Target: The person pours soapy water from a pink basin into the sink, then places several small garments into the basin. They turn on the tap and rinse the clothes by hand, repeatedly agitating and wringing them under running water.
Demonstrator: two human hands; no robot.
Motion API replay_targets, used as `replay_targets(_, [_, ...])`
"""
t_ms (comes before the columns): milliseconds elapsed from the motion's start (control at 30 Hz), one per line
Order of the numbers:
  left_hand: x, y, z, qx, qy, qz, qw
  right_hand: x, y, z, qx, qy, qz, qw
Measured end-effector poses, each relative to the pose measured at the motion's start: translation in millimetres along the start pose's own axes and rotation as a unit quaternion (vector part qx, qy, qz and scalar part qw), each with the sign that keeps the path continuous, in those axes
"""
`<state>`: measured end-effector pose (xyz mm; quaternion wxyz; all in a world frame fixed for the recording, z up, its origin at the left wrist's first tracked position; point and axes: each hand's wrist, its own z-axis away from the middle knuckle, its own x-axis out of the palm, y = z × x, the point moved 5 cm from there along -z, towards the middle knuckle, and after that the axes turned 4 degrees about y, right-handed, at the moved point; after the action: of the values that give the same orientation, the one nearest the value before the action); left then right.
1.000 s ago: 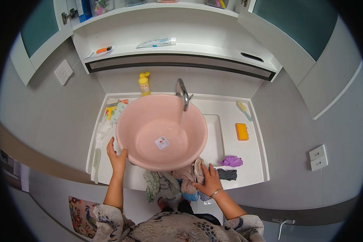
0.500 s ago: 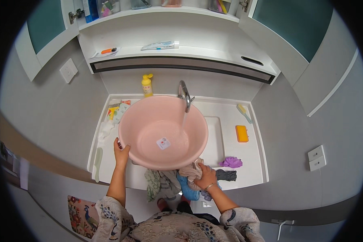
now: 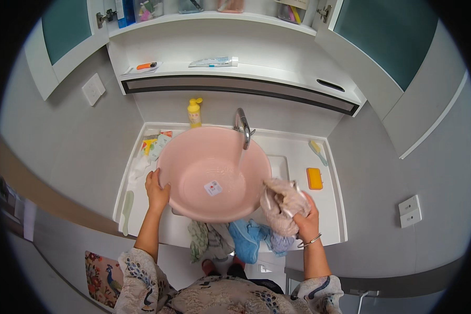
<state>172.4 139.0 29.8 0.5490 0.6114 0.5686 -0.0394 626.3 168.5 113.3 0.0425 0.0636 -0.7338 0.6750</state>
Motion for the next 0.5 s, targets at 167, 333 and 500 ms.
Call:
replay_targets(167, [5.2,-5.4,1.9,-0.046,-0.011,0.096,0.994,56.4,-35.3,-33.1,-0.122,-0.013,0.017,0.992])
replay_targets(333, [22.0,-28.5,2.5,-0.087,-0.034,0.137,0.986,106.8,-25.9,-44.1,-0.318,-0.057,0.32,0.891])
replay_targets(500, [14.2,-2.2,8.2,-0.06,-0.032,0.102,0.992,57.1,42.2,-11.9,-0.085,-0.062,0.211,0.972])
